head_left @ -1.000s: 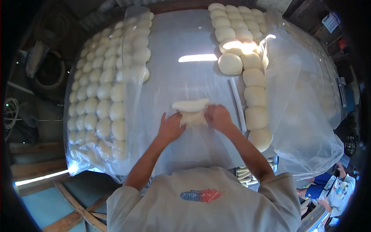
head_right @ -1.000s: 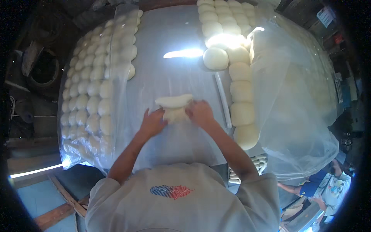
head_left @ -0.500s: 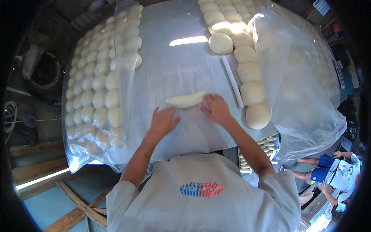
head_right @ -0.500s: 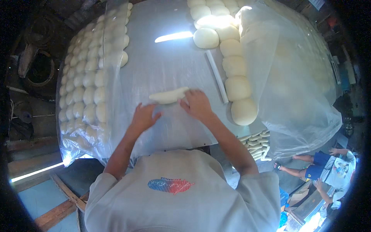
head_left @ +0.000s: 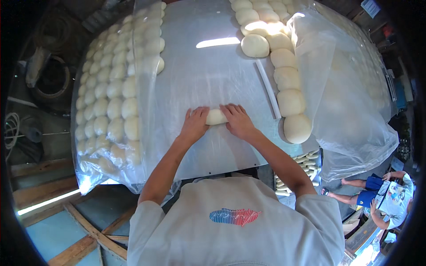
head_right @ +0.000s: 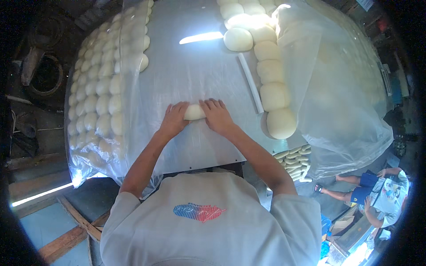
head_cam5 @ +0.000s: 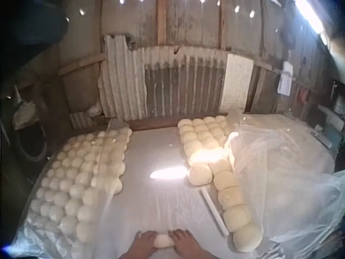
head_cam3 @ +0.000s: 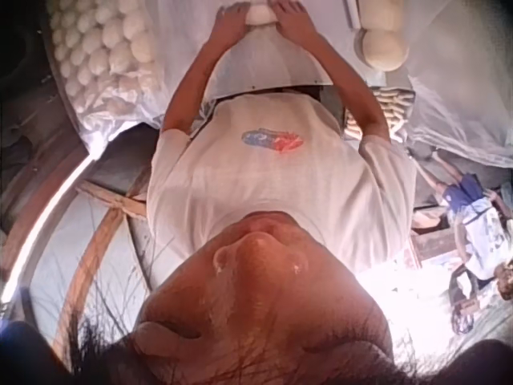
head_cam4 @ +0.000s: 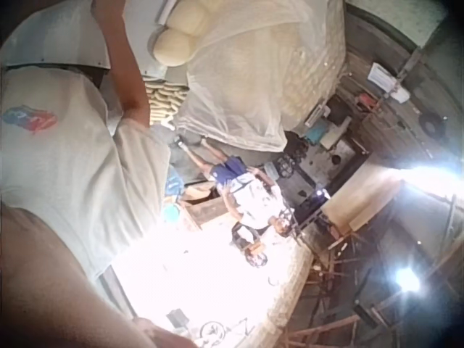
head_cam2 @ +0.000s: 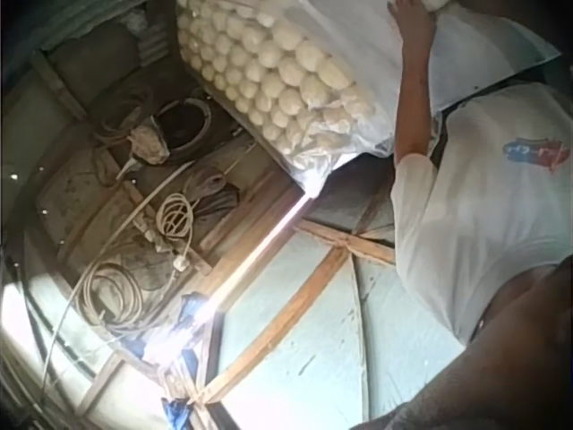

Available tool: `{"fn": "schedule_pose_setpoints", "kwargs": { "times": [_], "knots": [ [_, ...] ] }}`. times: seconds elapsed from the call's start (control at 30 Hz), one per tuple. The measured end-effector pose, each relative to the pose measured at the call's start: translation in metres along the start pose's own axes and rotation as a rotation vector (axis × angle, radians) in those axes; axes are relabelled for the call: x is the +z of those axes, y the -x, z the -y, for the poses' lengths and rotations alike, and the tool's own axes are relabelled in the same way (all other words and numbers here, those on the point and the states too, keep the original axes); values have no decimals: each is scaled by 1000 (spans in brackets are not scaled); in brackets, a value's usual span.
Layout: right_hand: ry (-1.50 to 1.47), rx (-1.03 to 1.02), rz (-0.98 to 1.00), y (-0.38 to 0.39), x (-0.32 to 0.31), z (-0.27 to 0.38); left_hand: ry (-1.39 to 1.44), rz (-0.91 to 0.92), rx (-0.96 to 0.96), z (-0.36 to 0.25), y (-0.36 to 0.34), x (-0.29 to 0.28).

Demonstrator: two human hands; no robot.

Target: The person shapes dough by rolling it out flat with a rolling pin and then rolling it into a cylindrical shape.

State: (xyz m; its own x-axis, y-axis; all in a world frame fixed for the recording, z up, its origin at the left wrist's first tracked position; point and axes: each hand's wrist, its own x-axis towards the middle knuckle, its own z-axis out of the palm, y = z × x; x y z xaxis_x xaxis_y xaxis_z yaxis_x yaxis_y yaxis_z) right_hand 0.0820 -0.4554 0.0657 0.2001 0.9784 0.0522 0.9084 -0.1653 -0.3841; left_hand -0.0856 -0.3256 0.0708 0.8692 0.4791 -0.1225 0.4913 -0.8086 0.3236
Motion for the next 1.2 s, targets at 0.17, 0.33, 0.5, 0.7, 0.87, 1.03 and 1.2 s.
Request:
{"fn": "schedule_pose_setpoints", "kwargs": {
  "times": [0.17,0.33,0.5,0.7,0.87,1.03,1.2],
  "knots": [
    [13,-127,-11,3,-9,6,-24,-7,126,14,13,-1],
    [136,-88,-93,49,-3,17,-75,11,89,-17,59,-7],
    [-129,-2,-106,12,36,42,354,-317,103,-63,29,35],
    [149,32,-12,-53,70,7,206,-326,-193,-7,-73,52],
    [187,46,-70,-14,52,-15,-28,-49,-8,-9,-51,41],
    [313,131,-154,-124,26,-51,-104,-197,-112,18,-116,18],
    [177,138,147,-23,7,-37,-20,24,85,28,-22,28]
  ]
}}
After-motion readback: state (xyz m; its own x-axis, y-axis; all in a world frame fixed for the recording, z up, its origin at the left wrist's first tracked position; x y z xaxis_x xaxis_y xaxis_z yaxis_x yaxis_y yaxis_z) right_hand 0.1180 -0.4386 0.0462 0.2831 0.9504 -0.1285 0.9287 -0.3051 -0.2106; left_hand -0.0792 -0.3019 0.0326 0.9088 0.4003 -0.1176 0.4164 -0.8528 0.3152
